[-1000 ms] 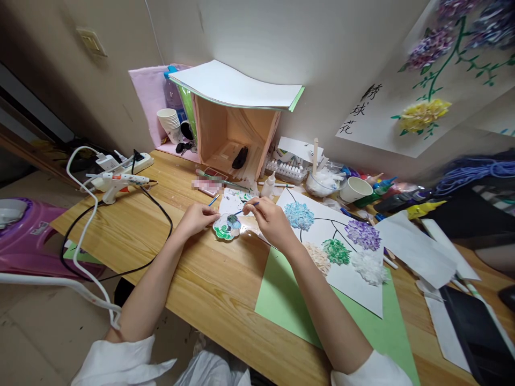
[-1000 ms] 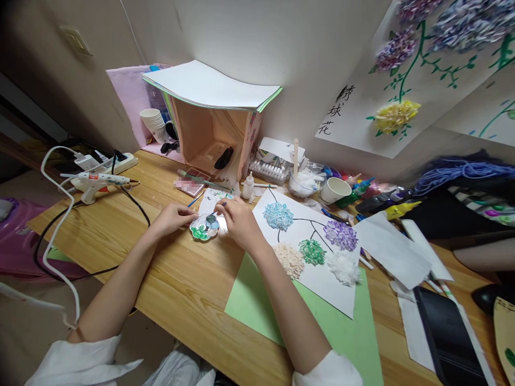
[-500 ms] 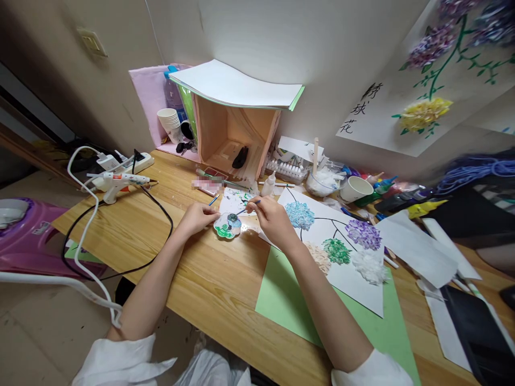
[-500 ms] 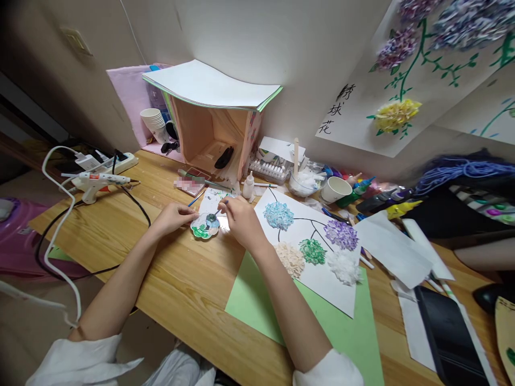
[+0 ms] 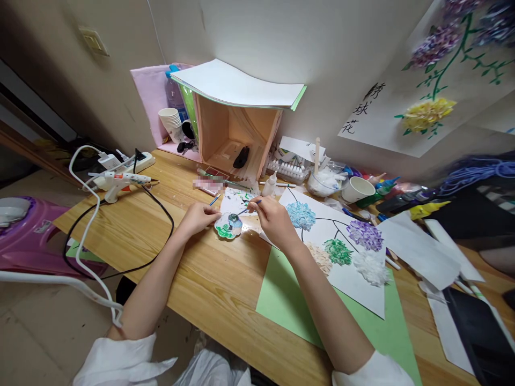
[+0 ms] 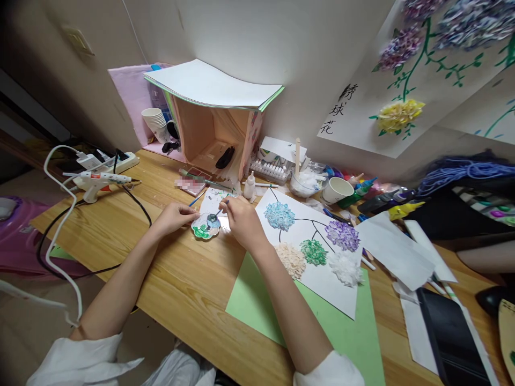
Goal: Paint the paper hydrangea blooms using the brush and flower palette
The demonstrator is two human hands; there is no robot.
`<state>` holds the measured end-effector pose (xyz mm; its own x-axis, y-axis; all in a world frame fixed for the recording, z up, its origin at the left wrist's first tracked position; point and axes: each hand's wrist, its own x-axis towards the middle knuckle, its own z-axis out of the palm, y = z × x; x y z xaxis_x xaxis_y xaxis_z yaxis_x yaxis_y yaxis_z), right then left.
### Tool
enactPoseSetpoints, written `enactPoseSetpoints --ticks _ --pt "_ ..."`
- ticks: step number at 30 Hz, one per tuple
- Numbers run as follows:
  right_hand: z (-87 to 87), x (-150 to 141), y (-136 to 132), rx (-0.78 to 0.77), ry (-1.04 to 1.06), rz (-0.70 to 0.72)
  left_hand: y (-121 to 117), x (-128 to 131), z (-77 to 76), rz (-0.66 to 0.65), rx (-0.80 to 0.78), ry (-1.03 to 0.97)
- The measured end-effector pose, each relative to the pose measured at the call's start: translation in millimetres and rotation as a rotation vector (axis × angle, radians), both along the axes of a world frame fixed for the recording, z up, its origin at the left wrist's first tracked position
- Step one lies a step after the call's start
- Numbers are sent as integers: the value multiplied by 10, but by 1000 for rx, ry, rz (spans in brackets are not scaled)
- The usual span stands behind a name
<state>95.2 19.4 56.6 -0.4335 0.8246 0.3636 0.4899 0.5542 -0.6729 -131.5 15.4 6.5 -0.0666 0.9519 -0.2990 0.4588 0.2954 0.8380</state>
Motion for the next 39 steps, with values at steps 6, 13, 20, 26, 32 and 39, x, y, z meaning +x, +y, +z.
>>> enactPoseSetpoints --ticks 6,13,20,26,32,39 --pt "-5 9 5 -19 18 21 -2 1 2 -6 3 -6" --pt "-22 17 14 -41 5 12 2 -6 -33 -11 7 -34" --pt "-23 7 9 -78 1 -14 15 -12 -44 -39 43 -24" --pt "6 14 -1 -117 -20 10 19 -8 -34 -53 71 15" --pt "34 25 -8 -135 -19 -38 25 -25 -62 -53 57 -7" --pt "72 23 -26 -128 -36 -22 4 2 -13 -38 18 11"
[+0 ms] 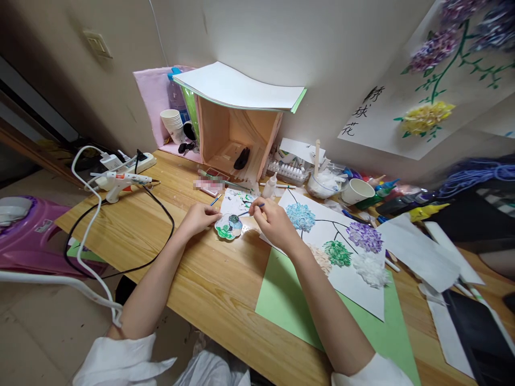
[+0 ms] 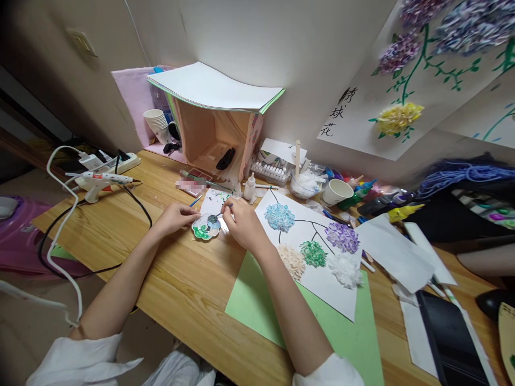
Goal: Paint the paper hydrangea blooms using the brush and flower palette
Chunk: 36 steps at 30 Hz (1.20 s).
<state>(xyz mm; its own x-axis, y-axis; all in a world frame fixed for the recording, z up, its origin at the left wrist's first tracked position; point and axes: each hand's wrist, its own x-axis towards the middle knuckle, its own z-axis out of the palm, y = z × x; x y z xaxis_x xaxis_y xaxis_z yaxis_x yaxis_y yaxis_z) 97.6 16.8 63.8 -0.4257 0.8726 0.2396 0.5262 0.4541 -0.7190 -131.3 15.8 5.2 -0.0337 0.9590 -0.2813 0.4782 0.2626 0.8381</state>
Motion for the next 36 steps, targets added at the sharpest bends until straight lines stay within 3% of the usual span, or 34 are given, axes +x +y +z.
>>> enactPoseSetpoints --ticks 15,36 --pt "-54 -50 -21 46 41 55 8 -14 -25 -16 30 23" --pt "-60 -48 -1 32 50 -25 6 -5 -6 -22 47 28"
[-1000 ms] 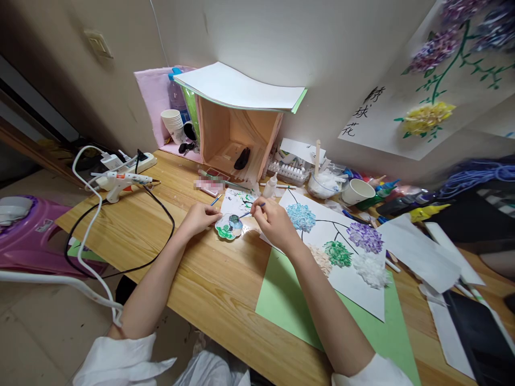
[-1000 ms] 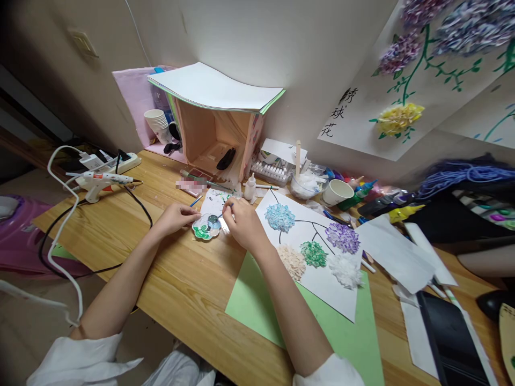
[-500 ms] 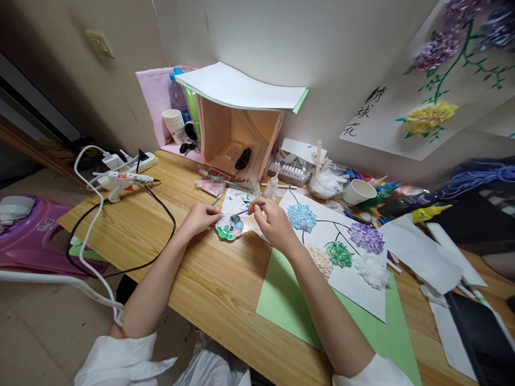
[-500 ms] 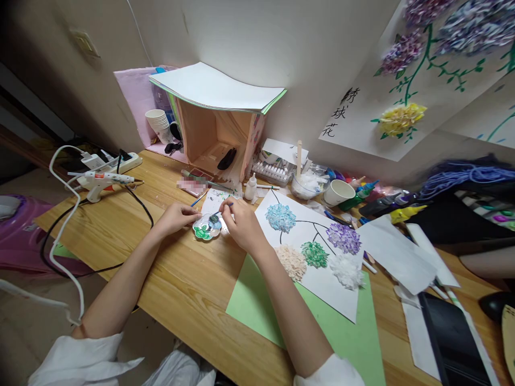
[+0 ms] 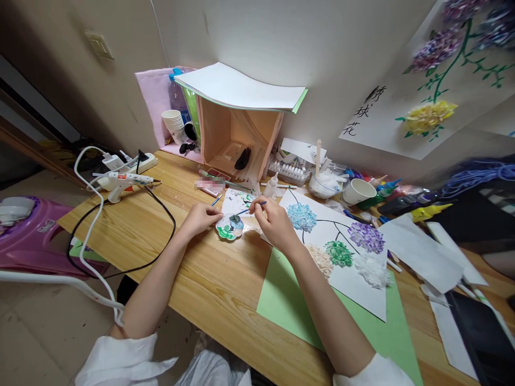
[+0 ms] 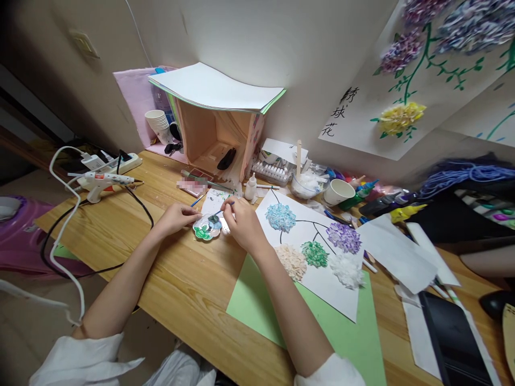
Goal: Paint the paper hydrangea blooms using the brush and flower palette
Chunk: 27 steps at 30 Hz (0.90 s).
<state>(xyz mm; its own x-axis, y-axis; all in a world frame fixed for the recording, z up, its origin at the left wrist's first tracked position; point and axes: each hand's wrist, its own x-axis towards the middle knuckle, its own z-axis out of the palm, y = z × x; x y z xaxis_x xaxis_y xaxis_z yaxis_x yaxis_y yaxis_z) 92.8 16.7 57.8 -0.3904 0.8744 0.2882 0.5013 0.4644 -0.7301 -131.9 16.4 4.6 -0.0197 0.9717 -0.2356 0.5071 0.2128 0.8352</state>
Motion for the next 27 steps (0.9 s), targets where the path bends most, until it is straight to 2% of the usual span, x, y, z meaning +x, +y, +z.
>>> enactPoseSetpoints --ticks 7,11,14,27 --pt "6 16 1 5 0 -24 -4 3 -2 20 -18 -20" --pt "22 27 7 -62 -17 -18 -10 9 11 28 -30 -36" --pt "26 38 16 -45 -10 -50 -10 12 21 40 -35 -36" --pt "46 35 3 -40 -17 -16 -11 10 26 34 -52 -21"
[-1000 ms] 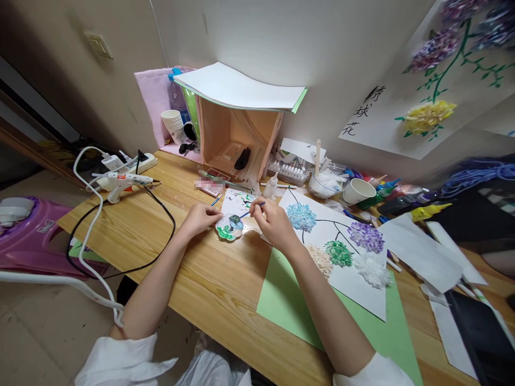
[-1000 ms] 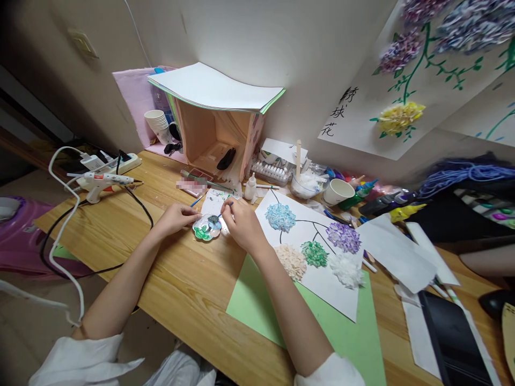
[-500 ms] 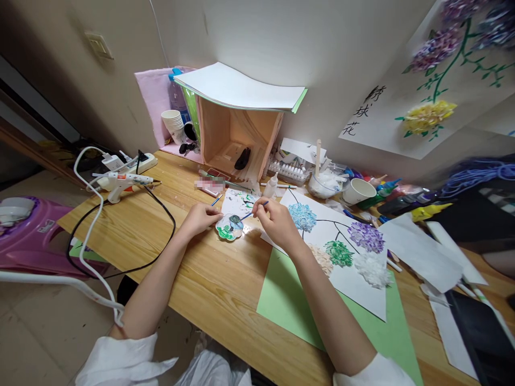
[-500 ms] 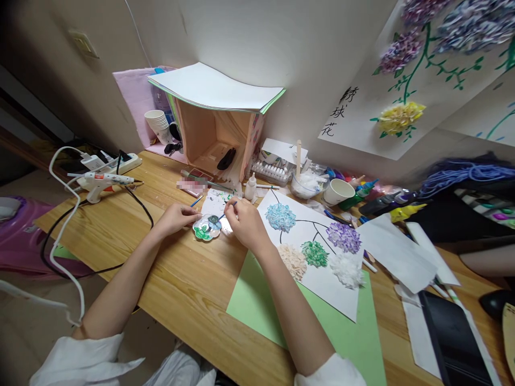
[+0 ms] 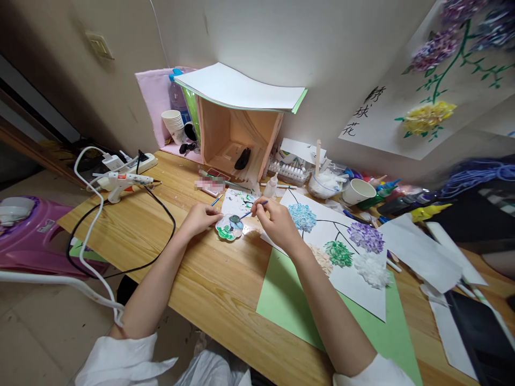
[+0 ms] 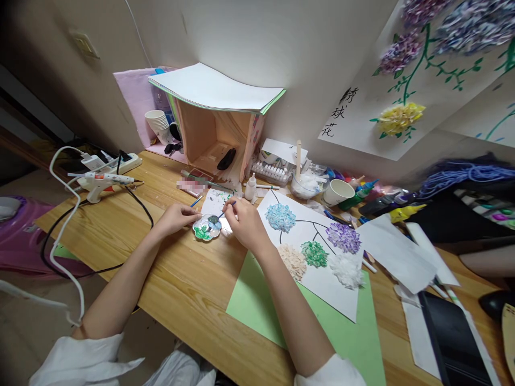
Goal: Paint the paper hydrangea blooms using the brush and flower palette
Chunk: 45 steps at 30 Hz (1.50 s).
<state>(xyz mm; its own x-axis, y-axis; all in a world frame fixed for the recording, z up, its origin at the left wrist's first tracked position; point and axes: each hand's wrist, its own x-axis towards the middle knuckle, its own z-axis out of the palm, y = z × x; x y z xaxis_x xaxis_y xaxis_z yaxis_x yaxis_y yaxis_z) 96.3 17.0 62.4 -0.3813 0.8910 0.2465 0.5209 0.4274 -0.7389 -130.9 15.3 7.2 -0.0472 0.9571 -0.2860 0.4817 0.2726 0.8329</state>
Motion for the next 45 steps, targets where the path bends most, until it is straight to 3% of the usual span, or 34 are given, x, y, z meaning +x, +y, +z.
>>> enactPoseSetpoints --ticks 9,15,21,45 --pt "-3 9 5 18 0 -23 0 2 -15 25 0 -29" --pt "-8 7 10 -11 -17 -28 24 -44 -82 4 -81 -125" --pt "7 9 4 -20 -7 -29 23 10 -44 112 -113 -214" --pt "20 38 0 62 21 7 -2 92 64 155 -59 -130"
